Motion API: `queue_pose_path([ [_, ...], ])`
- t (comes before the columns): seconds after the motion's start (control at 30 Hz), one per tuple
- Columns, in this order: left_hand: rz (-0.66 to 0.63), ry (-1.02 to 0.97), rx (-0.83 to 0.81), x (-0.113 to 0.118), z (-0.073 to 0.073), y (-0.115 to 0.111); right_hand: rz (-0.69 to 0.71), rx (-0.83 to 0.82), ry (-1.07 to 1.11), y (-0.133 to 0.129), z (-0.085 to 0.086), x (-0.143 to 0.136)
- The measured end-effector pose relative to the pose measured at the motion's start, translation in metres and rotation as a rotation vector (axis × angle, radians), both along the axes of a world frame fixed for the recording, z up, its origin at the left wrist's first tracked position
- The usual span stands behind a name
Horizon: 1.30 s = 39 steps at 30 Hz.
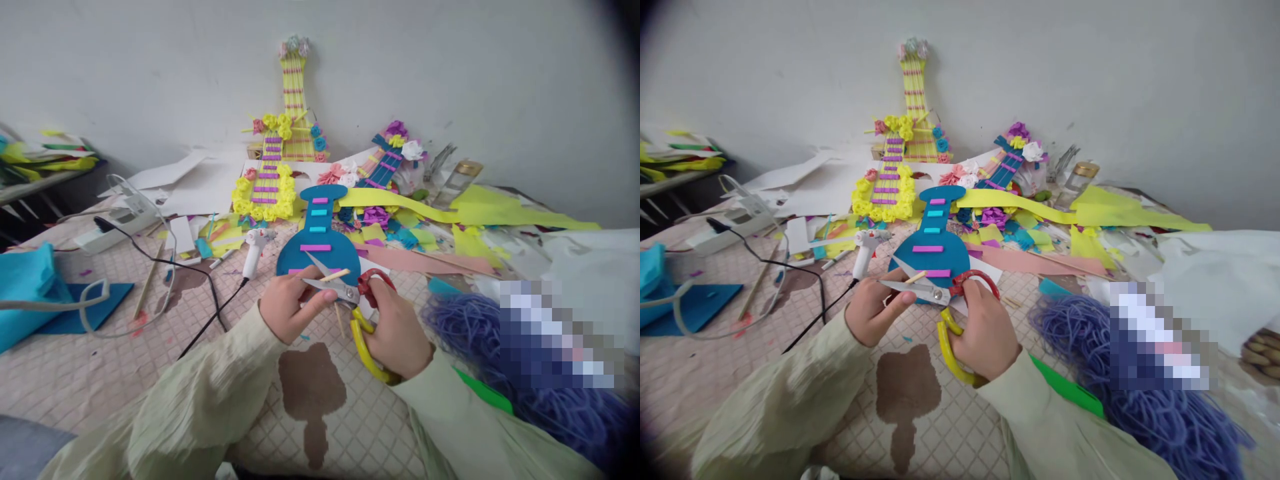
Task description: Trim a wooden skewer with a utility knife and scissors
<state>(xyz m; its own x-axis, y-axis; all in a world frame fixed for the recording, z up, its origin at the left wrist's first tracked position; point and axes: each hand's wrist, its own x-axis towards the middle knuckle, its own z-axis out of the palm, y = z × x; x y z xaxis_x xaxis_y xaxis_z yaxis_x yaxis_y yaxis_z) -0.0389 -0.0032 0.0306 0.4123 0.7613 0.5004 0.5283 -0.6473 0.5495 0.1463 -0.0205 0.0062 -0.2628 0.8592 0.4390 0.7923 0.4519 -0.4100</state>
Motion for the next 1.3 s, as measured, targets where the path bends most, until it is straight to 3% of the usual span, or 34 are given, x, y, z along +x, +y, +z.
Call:
queue_pose_path([
  [0.17,-0.169,-0.269,-0.21,-0.004,0.003,-0.001,0.03,0.003,0.023,0.0,-0.002,-0.001],
  [0.27,-0.229,-0.35,-0.246,-0.006,0.001,0.001,0.011,-0.01,0.031,0.0,0.0,-0.002],
  [0.47,-0.156,-0.462,-0.199,-0.003,0.0,0.002,-0.037,-0.079,0.126,-0.003,0.009,-0.005],
  [0.6,-0.12,-0.445,-0.164,0.0,0.004,0.0,-0.03,-0.088,0.146,-0.001,0.006,-0.004],
  [0.73,-0.158,-0.394,-0.208,-0.002,0.003,0.001,0.077,-0.089,0.11,0.001,0.001,-0.002],
  [0.93,-0.22,-0.389,-0.307,-0.004,0.001,0.001,0.115,-0.087,0.092,0.001,0.002,0.0],
  [1.07,-0.227,-0.534,-0.385,-0.003,-0.002,-0.003,0.128,-0.087,0.15,0.002,-0.001,0.001],
  [1.3,-0.251,-0.685,-0.375,-0.004,-0.01,0.0,0.094,-0.123,0.174,0.004,-0.007,0.002],
])
